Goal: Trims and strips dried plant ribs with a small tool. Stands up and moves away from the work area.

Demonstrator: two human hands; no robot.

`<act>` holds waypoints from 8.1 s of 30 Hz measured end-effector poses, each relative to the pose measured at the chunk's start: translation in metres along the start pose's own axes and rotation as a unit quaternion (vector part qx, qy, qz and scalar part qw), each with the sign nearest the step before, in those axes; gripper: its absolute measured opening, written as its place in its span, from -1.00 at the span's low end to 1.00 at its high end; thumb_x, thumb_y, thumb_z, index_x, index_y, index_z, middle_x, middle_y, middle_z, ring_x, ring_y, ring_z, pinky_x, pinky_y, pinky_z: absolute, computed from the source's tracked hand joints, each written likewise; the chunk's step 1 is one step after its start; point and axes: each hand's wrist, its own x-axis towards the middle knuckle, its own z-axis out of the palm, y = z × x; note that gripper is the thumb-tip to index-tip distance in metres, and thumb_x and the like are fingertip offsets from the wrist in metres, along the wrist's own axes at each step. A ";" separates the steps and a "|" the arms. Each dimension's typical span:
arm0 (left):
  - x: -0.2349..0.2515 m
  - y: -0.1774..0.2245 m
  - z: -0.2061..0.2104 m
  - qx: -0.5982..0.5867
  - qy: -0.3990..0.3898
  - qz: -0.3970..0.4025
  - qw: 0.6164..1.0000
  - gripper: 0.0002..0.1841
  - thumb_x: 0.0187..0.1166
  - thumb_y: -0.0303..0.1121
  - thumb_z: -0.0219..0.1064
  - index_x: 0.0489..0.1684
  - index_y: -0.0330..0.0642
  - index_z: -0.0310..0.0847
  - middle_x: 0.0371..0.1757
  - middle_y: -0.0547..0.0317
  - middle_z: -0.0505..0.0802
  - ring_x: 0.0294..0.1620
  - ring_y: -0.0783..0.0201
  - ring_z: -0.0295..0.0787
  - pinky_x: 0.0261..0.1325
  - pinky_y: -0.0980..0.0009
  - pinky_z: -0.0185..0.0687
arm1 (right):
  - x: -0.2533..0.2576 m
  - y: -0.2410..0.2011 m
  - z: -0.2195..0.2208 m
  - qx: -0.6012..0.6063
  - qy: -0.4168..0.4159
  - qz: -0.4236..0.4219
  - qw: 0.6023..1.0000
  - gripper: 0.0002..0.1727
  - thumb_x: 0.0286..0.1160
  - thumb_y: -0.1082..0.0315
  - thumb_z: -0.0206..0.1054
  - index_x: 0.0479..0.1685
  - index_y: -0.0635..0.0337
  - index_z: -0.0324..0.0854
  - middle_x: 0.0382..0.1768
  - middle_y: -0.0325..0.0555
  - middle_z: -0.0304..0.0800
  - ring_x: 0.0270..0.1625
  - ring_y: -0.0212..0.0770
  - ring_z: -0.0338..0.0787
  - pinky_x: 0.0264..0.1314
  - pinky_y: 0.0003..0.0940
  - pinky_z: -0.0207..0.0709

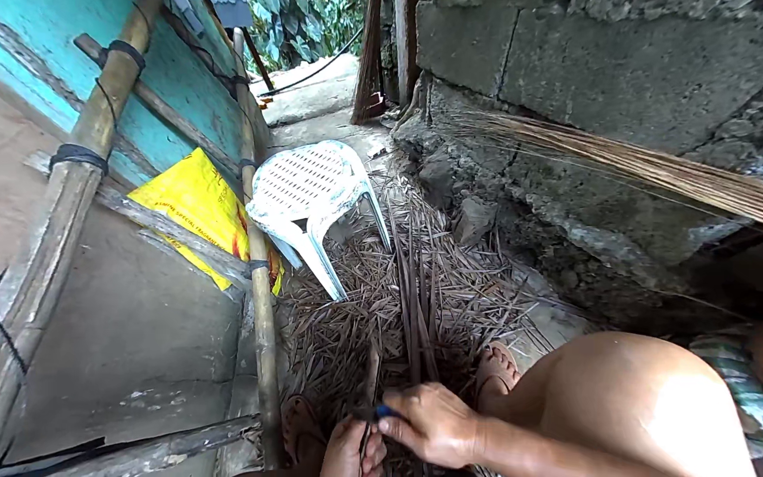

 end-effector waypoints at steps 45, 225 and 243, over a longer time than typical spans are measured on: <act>-0.006 -0.007 0.000 0.048 -0.069 0.026 0.996 -0.50 0.91 -0.27 -0.37 -0.43 -0.09 0.44 -0.69 0.40 0.50 -0.81 0.59 0.28 -0.75 0.71 0.20 | 0.026 0.039 -0.038 0.215 0.198 0.108 0.950 -0.49 0.88 0.05 -0.09 0.10 0.29 0.64 -0.45 -0.13 0.52 -0.45 -0.21 0.52 -0.29 -0.20 0.45; -0.002 0.005 0.008 -0.025 -0.012 -0.032 0.999 -0.45 0.95 -0.16 -0.39 -0.47 -0.01 0.44 -0.82 0.45 0.43 -0.92 0.64 0.23 -0.84 0.75 0.16 | -0.001 -0.007 0.006 -0.038 -0.051 -0.045 0.997 -0.52 0.80 -0.03 0.09 0.12 0.29 0.53 -0.27 0.21 0.76 -0.07 0.25 0.82 0.06 0.23 0.59; -0.008 0.003 0.007 0.004 -0.061 -0.043 0.997 -0.54 0.93 -0.22 -0.45 -0.30 -0.05 0.35 -0.73 0.44 0.42 -0.89 0.62 0.19 -0.84 0.76 0.12 | 0.029 0.031 -0.040 -0.039 0.087 0.161 0.982 -0.49 0.85 -0.07 -0.01 0.27 0.22 0.48 -0.11 0.19 0.77 0.10 0.22 0.80 0.19 0.20 0.58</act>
